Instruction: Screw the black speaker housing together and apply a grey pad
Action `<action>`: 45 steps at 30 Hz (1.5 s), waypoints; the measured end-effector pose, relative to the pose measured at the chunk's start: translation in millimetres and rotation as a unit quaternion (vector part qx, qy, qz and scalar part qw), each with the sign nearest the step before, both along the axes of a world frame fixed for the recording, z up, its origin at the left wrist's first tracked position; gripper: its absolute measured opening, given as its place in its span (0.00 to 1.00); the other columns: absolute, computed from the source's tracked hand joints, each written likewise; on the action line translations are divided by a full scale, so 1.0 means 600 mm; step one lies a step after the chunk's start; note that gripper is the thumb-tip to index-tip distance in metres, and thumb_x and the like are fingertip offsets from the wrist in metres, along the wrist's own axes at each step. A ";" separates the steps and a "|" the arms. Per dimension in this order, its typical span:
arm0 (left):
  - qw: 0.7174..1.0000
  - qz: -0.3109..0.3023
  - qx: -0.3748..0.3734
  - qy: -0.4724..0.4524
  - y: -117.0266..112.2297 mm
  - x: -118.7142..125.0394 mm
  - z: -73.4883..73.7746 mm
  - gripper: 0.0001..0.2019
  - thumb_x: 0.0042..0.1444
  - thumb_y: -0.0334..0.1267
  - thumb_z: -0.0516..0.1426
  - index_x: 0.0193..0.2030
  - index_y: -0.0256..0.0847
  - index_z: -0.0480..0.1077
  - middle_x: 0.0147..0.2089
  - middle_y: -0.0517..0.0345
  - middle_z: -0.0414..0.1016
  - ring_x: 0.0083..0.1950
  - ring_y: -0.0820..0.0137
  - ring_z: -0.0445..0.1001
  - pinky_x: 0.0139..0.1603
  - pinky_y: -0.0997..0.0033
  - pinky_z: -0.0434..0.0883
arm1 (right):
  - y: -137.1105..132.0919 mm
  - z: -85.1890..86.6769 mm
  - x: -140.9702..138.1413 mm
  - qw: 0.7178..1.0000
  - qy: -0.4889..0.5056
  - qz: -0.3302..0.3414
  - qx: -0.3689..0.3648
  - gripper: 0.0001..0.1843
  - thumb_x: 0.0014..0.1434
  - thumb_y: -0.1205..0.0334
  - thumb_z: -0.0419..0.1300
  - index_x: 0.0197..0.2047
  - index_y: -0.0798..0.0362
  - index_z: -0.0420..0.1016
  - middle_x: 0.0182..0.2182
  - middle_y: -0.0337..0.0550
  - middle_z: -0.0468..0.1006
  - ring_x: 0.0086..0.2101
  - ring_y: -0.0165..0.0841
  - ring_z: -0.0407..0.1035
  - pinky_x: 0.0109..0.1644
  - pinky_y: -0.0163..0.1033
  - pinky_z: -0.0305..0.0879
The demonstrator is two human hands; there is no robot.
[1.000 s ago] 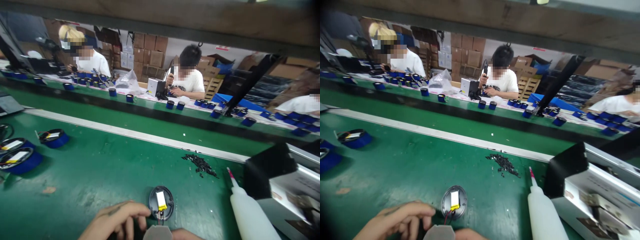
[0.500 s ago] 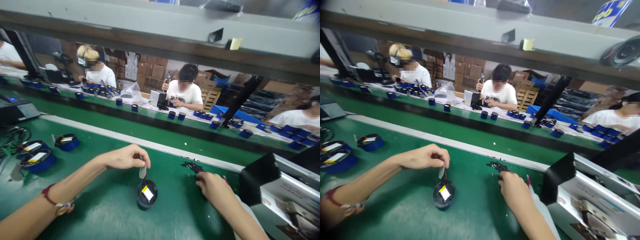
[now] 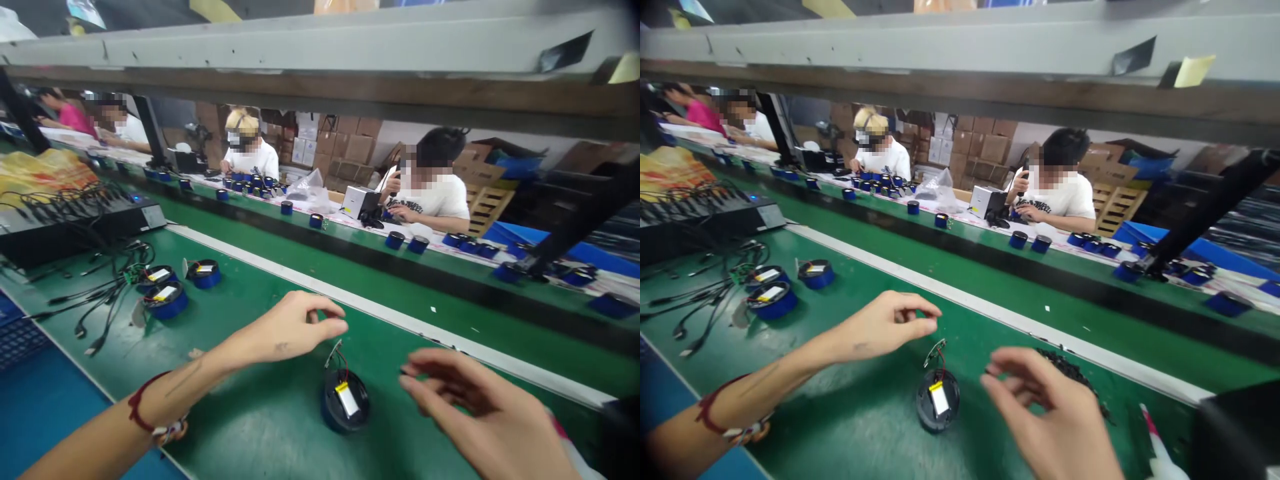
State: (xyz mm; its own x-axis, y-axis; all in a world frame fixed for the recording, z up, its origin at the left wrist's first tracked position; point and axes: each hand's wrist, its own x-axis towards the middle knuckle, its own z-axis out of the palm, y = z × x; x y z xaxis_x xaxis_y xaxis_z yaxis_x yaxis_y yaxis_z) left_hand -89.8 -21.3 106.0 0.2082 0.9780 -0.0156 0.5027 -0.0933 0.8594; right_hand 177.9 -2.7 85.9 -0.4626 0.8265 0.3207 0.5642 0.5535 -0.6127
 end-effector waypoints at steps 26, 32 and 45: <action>0.881 0.083 -0.154 -0.440 0.034 -0.022 -0.068 0.10 0.43 0.36 0.65 0.31 0.30 0.79 0.27 0.51 0.75 0.20 0.79 0.63 0.16 0.78 0.59 | 0.015 -0.027 -0.138 0.987 -0.155 0.031 0.043 0.10 0.62 0.57 0.54 0.33 0.40 0.76 0.33 0.30 0.78 0.33 0.32 0.73 0.32 0.35 0.68; 0.859 0.059 -0.193 -0.471 0.023 0.003 -0.080 0.11 0.40 0.35 0.68 0.31 0.30 0.79 0.27 0.53 0.74 0.22 0.78 0.65 0.19 0.78 0.62 | 0.012 -0.030 -0.088 0.998 -0.058 0.010 -0.017 0.12 0.64 0.51 0.53 0.37 0.39 0.77 0.34 0.30 0.78 0.36 0.32 0.73 0.39 0.35 0.66; 0.880 0.046 -0.161 -0.444 0.011 0.020 -0.099 0.14 0.38 0.36 0.71 0.32 0.31 0.78 0.27 0.51 0.79 0.26 0.72 0.75 0.29 0.73 0.72 | 0.014 -0.006 -0.082 0.979 0.007 0.055 -0.197 0.21 0.64 0.47 0.50 0.40 0.49 0.81 0.34 0.41 0.79 0.33 0.34 0.72 0.35 0.34 0.67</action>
State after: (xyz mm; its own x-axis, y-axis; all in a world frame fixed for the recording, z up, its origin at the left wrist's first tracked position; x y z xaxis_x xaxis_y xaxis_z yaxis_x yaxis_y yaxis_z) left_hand -77.8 -14.7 46.4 0.1989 0.9659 -0.1658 -0.3879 0.2330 0.8918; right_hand 128.5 6.0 82.5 -0.5537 0.8327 -0.0055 0.5047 0.3303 -0.7976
